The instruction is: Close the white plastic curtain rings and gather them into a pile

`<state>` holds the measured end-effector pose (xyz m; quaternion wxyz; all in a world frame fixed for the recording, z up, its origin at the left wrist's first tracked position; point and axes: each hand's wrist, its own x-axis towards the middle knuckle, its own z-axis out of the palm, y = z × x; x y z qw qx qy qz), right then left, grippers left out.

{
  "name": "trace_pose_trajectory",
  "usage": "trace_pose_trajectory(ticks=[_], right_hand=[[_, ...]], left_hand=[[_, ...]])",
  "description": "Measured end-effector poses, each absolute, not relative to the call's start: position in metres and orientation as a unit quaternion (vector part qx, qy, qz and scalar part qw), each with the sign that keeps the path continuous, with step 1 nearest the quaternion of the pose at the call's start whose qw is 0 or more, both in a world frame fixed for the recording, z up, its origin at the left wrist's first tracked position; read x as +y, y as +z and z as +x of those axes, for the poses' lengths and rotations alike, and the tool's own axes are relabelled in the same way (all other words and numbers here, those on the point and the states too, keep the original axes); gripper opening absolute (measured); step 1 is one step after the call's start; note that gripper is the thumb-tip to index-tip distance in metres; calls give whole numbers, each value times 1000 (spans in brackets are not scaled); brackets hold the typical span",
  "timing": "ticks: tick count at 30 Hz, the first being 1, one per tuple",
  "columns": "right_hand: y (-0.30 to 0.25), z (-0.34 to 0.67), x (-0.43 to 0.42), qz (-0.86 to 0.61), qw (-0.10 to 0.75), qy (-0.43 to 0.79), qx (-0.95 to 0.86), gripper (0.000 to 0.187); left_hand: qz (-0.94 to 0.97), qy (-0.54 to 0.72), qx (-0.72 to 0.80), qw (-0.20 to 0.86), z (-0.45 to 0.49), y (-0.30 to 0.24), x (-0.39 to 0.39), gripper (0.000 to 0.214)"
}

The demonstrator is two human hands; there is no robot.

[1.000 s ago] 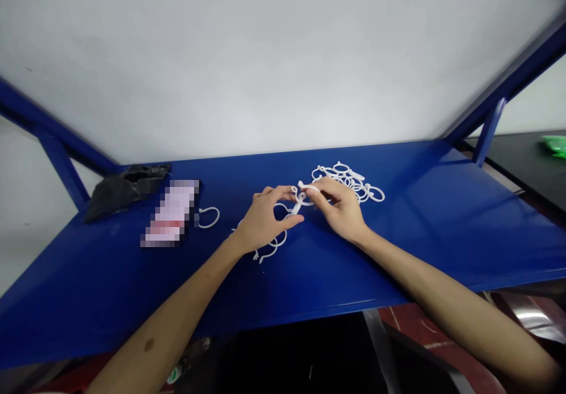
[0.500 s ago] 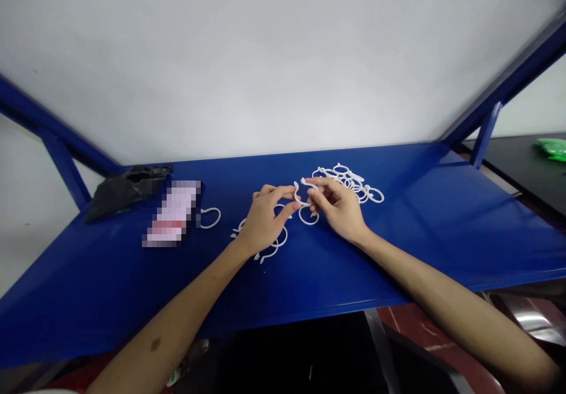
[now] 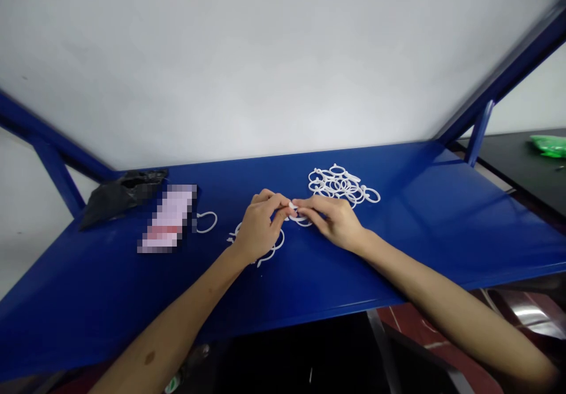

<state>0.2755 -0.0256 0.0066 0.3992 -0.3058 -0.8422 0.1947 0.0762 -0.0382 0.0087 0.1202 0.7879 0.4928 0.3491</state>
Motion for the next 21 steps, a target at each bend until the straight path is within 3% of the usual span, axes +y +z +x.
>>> trace_pose_trajectory(ticks=[3, 6, 9, 13, 17, 21], right_hand=[[19, 287, -13, -361, 392, 102, -840, 28], [28, 314, 6, -501, 385, 1, -775, 25], [27, 354, 27, -629, 339, -44, -699, 22], [18, 395, 49, -734, 213, 15, -645, 19], [13, 406, 58, -728, 161, 102, -659, 19], [16, 401, 56, -740, 118, 106, -654, 25]], left_hand=[[817, 303, 483, 83, 82, 8, -39, 12], [861, 242, 446, 44, 86, 1, -40, 26], [888, 190, 418, 30, 85, -8, -40, 20], [891, 193, 410, 20, 79, -13, -39, 17], [886, 219, 409, 9, 77, -10, -38, 13], [886, 239, 398, 1, 77, -12, -37, 8]])
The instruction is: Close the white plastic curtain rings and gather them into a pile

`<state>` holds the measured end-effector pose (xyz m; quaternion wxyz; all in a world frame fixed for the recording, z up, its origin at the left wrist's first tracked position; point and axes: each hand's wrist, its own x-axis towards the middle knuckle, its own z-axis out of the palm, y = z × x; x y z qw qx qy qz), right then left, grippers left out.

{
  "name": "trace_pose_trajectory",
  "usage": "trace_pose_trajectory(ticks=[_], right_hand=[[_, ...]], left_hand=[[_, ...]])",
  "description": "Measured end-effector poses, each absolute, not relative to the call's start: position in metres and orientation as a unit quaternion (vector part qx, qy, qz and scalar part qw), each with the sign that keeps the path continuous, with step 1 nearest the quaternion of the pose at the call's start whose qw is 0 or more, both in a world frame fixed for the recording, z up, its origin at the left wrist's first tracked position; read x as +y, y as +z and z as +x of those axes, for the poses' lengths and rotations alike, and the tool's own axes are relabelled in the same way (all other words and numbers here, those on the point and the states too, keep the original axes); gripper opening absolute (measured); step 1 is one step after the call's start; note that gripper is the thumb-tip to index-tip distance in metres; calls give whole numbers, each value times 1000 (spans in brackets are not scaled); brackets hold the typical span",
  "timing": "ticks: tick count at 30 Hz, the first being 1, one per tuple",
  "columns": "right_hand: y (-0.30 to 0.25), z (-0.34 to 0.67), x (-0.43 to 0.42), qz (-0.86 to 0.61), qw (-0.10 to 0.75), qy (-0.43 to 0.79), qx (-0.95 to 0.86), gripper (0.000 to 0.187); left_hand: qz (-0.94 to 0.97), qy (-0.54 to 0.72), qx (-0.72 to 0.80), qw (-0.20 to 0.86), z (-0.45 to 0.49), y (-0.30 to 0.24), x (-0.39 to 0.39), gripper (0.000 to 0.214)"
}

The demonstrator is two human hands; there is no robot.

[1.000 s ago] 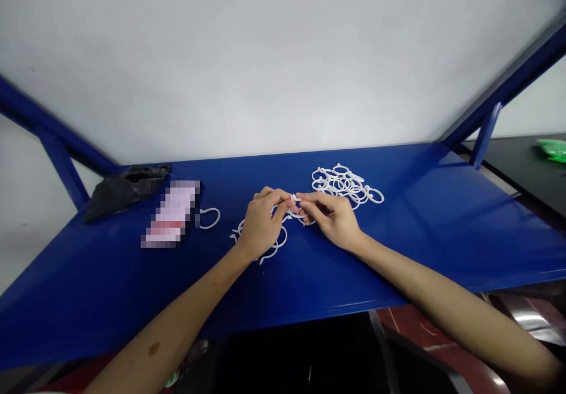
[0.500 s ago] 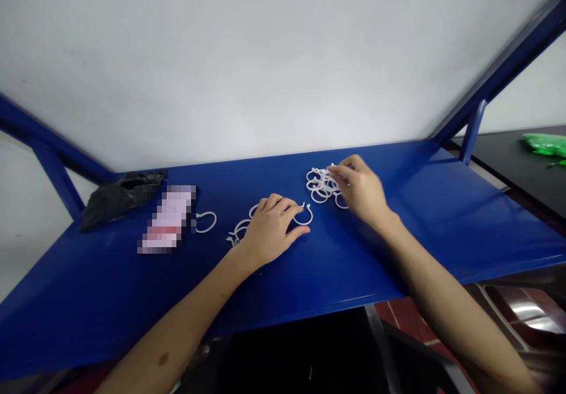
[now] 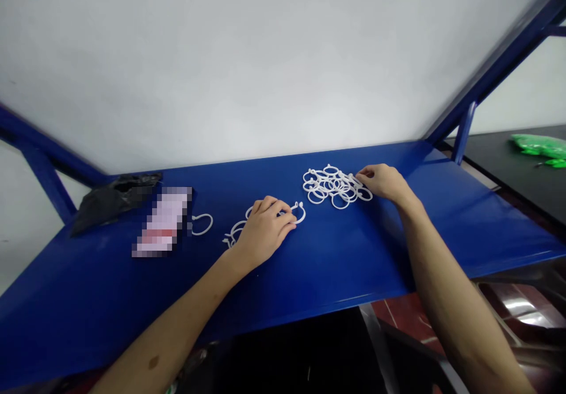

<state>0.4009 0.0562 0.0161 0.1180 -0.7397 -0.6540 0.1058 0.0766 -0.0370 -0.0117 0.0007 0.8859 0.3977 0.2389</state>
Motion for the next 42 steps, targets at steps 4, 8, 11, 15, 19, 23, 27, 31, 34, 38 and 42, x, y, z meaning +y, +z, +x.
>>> trace_pose_trajectory(ticks=[4, 8, 11, 15, 19, 23, 27, 31, 34, 38, 42], right_hand=[[18, 394, 52, -768, 102, 61, -630, 32], [19, 389, 49, -777, 137, 19, -614, 33], [19, 379, 44, -723, 243, -39, -645, 34], [12, 341, 26, -545, 344, 97, -758, 33], [1, 292, -4, -421, 332, 294, -792, 25], [-3, 268, -21, -394, 384, 374, -747, 17], [-4, 268, -22, -387, 435, 370, -724, 25], [-8, 269, -22, -372, 439, 344, -742, 22], [-9, 268, -26, -352, 428, 313, -771, 18], [-6, 270, -30, -318, 412, 246, -818, 19], [-5, 273, -32, -267, 392, 180, -862, 23]], left_hand=[[879, 262, 400, -2, 76, -15, -37, 6], [875, 284, 392, -15, 76, -12, -37, 4], [872, 297, 387, -35, 77, -10, -37, 3], [863, 309, 389, -88, 79, -9, -37, 4], [855, 304, 395, -144, 79, -9, -38, 5], [855, 314, 381, -158, 76, -8, -38, 7], [807, 402, 426, -75, 76, -5, -37, 14], [719, 463, 510, 89, 76, -1, -36, 19], [686, 454, 512, 248, 75, 0, -35, 17], [645, 483, 506, 307, 73, 0, -37, 16], [665, 475, 501, 285, 71, 1, -38, 13]])
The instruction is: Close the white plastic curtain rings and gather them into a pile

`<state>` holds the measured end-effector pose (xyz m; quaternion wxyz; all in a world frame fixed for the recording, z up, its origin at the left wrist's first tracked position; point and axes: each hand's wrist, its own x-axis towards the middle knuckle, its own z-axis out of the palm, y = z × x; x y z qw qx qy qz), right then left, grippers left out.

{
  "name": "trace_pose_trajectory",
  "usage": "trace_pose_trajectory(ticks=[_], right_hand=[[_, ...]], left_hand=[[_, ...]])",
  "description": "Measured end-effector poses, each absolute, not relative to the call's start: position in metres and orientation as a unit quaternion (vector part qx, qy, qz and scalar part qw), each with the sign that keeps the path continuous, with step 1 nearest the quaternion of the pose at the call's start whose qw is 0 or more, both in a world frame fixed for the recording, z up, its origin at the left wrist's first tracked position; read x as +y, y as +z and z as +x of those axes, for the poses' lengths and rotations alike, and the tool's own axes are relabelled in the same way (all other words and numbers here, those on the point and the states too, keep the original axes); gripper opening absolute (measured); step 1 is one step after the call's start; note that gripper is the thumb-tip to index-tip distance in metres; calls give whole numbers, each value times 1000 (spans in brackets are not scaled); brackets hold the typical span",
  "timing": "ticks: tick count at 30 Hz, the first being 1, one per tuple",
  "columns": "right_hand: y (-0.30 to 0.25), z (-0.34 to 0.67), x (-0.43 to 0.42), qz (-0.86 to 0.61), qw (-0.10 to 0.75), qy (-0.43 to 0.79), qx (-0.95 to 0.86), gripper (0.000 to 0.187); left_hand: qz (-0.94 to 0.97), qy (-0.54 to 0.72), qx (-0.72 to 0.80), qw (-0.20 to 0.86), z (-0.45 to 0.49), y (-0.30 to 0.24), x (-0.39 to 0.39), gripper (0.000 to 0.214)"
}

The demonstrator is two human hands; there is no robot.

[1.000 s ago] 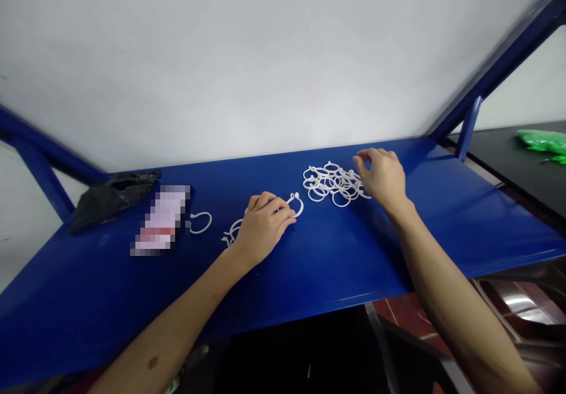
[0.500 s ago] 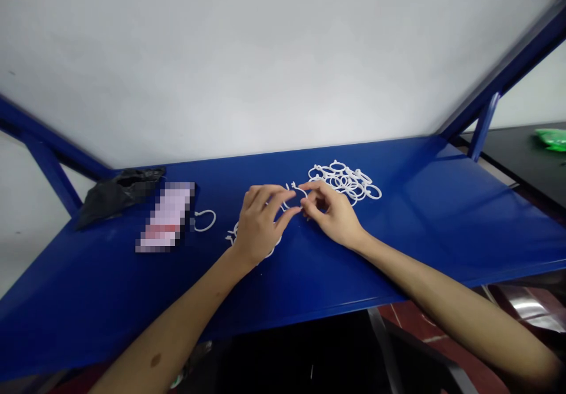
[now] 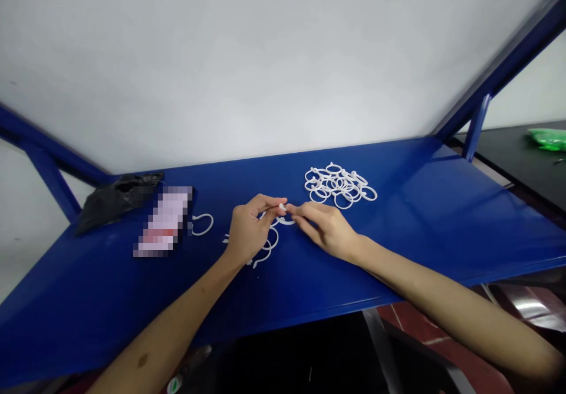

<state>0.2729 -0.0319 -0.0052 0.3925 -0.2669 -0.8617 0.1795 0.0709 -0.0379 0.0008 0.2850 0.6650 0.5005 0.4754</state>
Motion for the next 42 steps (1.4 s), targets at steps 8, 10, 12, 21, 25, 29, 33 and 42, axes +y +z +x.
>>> trace_pose_trajectory(ticks=[8, 10, 12, 21, 25, 29, 33, 42], right_hand=[[13, 288, -10, -389, 400, 76, -827, 21], [15, 303, 4, -445, 403, 28, -799, 19], [13, 318, 18, -471, 373, 5, -799, 19], [2, 339, 31, -461, 257, 9, -849, 10], [4, 339, 30, -455, 265, -6, -850, 13], [8, 333, 25, -445, 303, -14, -842, 16], [8, 318, 14, -416, 330, 42, -846, 19], [2, 282, -17, -348, 379, 260, -817, 16]], left_hand=[[778, 379, 485, 129, 72, 2, -32, 30], [809, 318, 492, 52, 71, -3, -30, 36], [828, 258, 498, 14, 68, -10, -27, 37], [838, 171, 517, 13, 58, -13, -24, 35], [832, 187, 523, 11, 60, -13, -23, 16], [819, 250, 515, 19, 60, -12, -22, 9], [790, 356, 488, 100, 62, -3, -22, 12], [654, 430, 420, 460, 67, 3, -27, 21]])
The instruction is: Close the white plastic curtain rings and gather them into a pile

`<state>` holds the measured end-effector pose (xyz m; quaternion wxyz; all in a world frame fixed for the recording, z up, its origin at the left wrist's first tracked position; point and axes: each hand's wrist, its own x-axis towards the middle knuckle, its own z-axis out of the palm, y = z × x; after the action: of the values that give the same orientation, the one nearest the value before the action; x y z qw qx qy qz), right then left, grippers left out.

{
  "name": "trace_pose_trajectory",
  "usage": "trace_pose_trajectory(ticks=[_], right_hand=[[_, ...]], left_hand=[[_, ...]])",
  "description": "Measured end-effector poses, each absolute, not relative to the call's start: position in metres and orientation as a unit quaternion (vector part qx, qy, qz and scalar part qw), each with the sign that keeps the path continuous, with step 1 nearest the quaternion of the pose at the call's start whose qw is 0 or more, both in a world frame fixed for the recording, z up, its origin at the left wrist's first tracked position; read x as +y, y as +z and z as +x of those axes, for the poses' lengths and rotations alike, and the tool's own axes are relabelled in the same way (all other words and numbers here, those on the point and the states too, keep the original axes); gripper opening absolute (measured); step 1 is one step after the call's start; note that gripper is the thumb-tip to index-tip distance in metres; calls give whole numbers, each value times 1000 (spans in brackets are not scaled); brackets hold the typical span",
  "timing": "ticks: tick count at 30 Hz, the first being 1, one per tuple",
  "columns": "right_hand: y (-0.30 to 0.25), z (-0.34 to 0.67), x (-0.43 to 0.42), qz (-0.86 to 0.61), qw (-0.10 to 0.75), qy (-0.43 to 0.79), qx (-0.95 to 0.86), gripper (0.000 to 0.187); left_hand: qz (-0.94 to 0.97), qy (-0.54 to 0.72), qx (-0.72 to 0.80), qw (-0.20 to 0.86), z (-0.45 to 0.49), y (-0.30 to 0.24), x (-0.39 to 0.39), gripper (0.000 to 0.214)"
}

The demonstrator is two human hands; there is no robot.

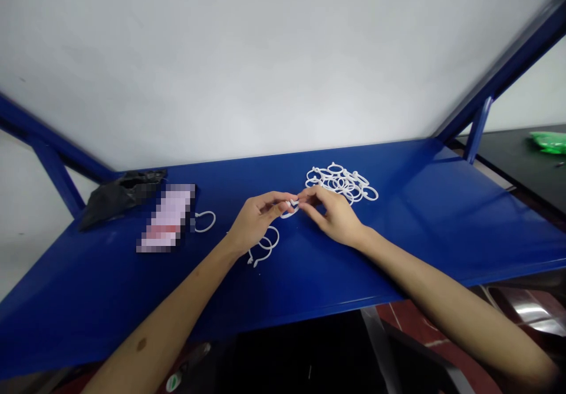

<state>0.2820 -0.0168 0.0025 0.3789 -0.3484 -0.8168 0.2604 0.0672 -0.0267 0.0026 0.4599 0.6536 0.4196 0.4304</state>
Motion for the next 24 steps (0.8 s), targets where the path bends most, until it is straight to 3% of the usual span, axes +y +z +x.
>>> trace_pose_trajectory(ticks=[7, 11, 24], right_hand=[[1, 276, -19, -348, 397, 325, -785, 13], [-1, 273, -21, -352, 419, 303, -780, 11], [-2, 278, -27, -259, 415, 222, -844, 16]], left_hand=[[583, 470, 413, 519, 69, -6, -24, 33], [565, 477, 431, 517, 72, -8, -25, 28], [646, 489, 466, 354, 72, 0, -37, 11]])
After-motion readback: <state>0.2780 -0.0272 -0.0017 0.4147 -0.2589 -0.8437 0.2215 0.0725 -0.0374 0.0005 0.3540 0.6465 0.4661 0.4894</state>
